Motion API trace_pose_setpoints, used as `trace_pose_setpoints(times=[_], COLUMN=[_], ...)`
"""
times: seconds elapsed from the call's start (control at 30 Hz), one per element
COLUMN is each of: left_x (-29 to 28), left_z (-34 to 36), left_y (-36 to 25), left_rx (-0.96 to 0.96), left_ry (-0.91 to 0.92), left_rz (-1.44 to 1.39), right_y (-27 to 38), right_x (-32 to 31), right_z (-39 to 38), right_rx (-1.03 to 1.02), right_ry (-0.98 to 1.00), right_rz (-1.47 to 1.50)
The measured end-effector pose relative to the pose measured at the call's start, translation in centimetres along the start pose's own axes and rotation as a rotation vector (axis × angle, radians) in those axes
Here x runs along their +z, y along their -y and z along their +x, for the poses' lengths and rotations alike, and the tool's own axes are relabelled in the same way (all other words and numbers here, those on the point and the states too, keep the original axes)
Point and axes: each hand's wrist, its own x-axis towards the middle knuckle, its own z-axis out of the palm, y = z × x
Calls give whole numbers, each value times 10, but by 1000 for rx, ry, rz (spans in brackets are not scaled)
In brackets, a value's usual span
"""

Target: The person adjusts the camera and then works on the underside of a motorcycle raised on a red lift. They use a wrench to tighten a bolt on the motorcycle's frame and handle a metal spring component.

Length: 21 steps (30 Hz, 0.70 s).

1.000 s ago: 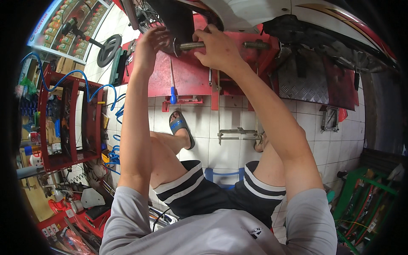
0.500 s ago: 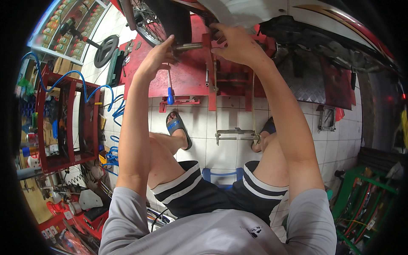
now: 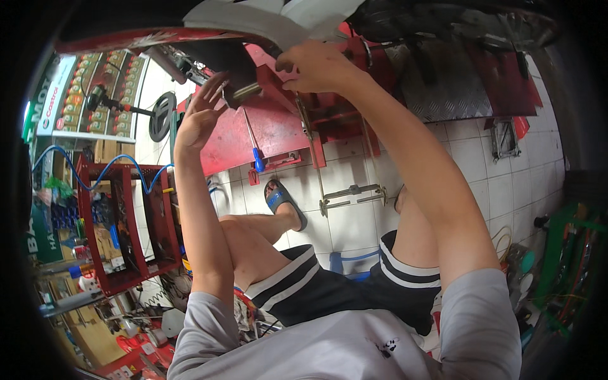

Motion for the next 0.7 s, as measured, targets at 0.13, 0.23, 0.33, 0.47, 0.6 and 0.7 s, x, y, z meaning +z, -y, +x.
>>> trace_pose_setpoints(times=[0.13,0.23,0.33,0.47,0.6,0.7], left_x=[-26,-35,-31,-16,-21,-17], left_z=[0,-1,-8,3,2,12], left_y=[-1,14,31,19,20,12], left_rx=[-527,-489,-195,-444,-157,128], left_ry=[-89,-90,-53,-54,-38,171], left_rz=[-43,328,374,-65,272,108], right_y=[5,9,11,16,20,16], right_x=[5,0,-9,-10,-5,-5], right_z=[1,2,-3,-2,3,-2], right_rx=[-8,25,83,103,85,86], right_ry=[-13,23,68,76,10,-1], right_rz=[-74,-69,-110,-76,-14,2])
